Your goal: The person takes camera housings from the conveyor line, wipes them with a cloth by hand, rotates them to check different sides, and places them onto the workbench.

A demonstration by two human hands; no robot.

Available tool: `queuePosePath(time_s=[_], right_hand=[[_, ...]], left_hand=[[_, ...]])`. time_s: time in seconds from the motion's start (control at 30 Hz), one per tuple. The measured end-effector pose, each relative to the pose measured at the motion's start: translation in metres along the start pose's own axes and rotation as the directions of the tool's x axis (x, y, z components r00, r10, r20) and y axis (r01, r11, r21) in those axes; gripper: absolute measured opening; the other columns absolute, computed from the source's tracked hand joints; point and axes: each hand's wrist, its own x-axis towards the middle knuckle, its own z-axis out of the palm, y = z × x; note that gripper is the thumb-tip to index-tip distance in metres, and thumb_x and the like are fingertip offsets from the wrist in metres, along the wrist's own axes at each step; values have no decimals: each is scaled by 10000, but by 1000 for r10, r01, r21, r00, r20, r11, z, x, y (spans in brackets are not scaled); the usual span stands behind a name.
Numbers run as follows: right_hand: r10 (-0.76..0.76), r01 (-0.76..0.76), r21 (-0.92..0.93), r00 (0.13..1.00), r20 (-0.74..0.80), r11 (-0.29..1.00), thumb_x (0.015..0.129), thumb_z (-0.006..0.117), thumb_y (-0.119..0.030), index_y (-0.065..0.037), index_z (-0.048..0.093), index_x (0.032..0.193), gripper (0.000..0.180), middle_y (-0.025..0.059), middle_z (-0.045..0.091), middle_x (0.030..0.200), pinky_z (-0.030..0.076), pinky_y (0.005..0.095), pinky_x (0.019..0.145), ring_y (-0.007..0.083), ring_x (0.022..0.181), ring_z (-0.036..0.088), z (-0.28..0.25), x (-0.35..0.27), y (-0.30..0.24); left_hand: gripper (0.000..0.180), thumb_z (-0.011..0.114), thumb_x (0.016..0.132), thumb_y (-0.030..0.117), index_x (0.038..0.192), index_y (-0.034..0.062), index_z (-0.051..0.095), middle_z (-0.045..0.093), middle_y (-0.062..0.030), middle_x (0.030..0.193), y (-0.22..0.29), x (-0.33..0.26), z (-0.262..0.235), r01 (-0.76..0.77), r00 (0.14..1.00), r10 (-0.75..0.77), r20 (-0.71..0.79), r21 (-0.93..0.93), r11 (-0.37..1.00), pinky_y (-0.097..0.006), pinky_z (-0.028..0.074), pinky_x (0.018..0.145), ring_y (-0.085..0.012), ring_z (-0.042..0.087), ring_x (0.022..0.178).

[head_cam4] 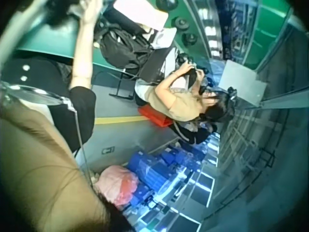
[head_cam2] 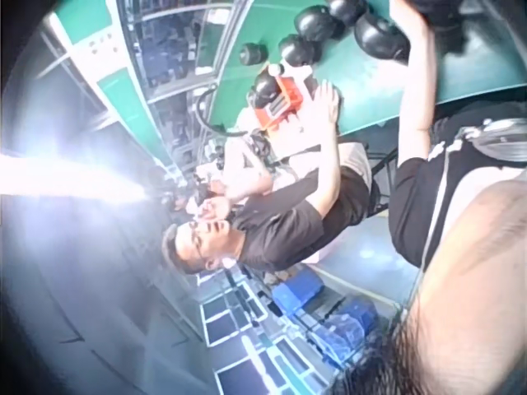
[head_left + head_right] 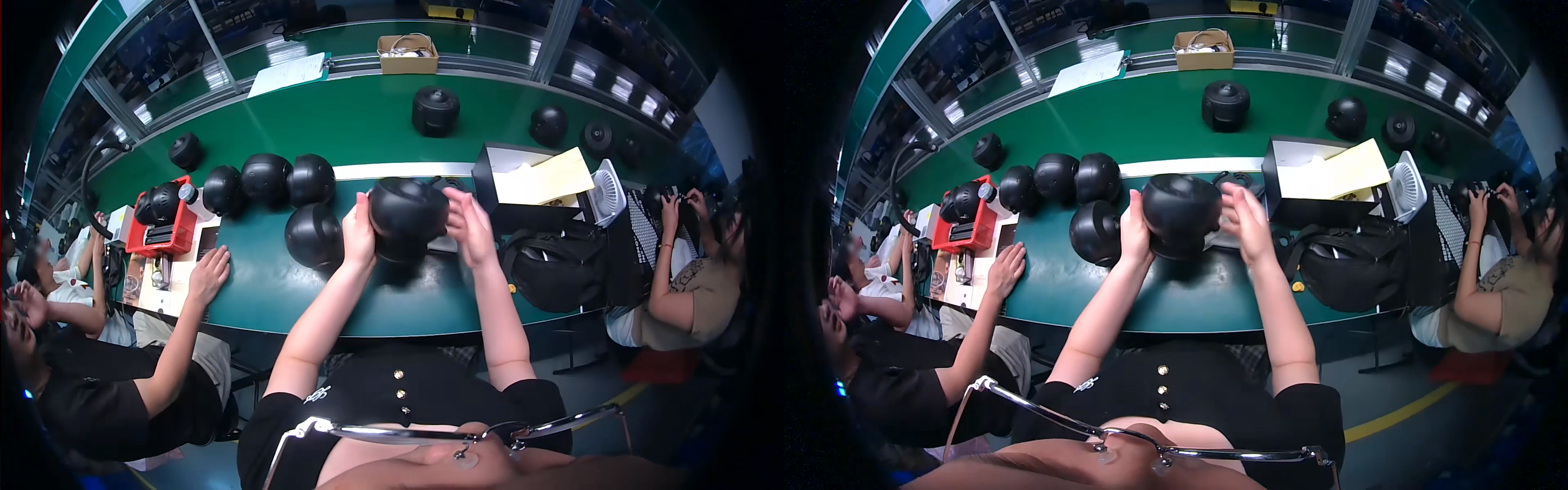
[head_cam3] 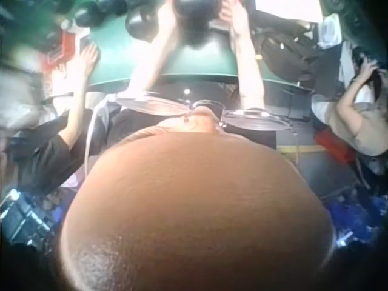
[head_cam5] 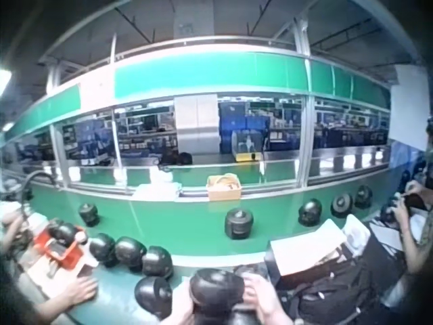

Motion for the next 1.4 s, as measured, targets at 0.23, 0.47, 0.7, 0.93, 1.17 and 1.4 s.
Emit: queuePosePath(time_s=[0.23, 0.47, 0.7, 0.93, 1.17, 1.4], right_hand=[[-319, 276, -394, 947, -48, 877, 796, 749, 32, -2, 648, 879, 136, 21, 663, 853, 527, 222, 727, 67, 781, 628, 11, -12, 4], [-456, 378, -378, 878, -143, 845, 763, 701, 104, 6, 663, 858, 141, 45, 684, 809, 523, 235, 686, 99, 732, 644, -27, -56, -79], [-315, 271, -547, 949, 14, 792, 785, 747, 7, -3, 655, 894, 142, 15, 666, 798, 489, 219, 670, 74, 747, 622, 9, -23, -23], [-288, 303, -284, 953, 93, 910, 611, 926, -97, -36, 354, 1476, 1039, 176, 491, 1387, 443, 397, 1051, 241, 1273, 508, -5, -8, -3], [-337, 415, -610, 909, 245, 675, 511, 963, -197, -79, 413, 1369, 1026, 110, 545, 1270, 437, 381, 1040, 253, 1195, 546, -12, 1, 31], [-220, 253, -133, 950, 220, 958, 514, 941, -182, -54, 398, 1386, 1036, 82, 530, 1288, 405, 369, 1065, 220, 1233, 513, -8, -9, 26]], left_hand=[[562, 410, 1043, 485, 1157, -31, 603, 672, -124, 1091, -14, 6, 3, 92, 975, -115, -192, -126, 988, -331, 536, 873, -182, 653, 985], [591, 356, 1044, 519, 1222, -5, 565, 642, -130, 1196, 1, 17, 1, 47, 956, -134, -262, -314, 948, -380, 513, 964, -226, 631, 1099], [587, 357, 1042, 527, 1229, 11, 567, 640, -122, 1201, -27, 5, 12, 158, 965, -213, -153, -309, 938, -383, 510, 972, -223, 628, 1104], [576, 356, 1039, 536, 1299, 63, 558, 617, -112, 1282, -21, 3, 24, 402, 866, -492, -87, -464, 789, -402, 493, 1010, -228, 601, 1167], [1074, 895, 606, 370, 1472, 26, 362, 390, -221, 1447, -6, -8, 33, -356, 929, 280, 241, 791, 498, -441, 385, 1106, -383, 447, 1319], [314, 737, 846, 209, 1074, -2, 694, 674, -83, 1002, -5, 27, 8, -27, 996, 0, 91, 296, 955, -315, 476, 908, -163, 619, 938]])
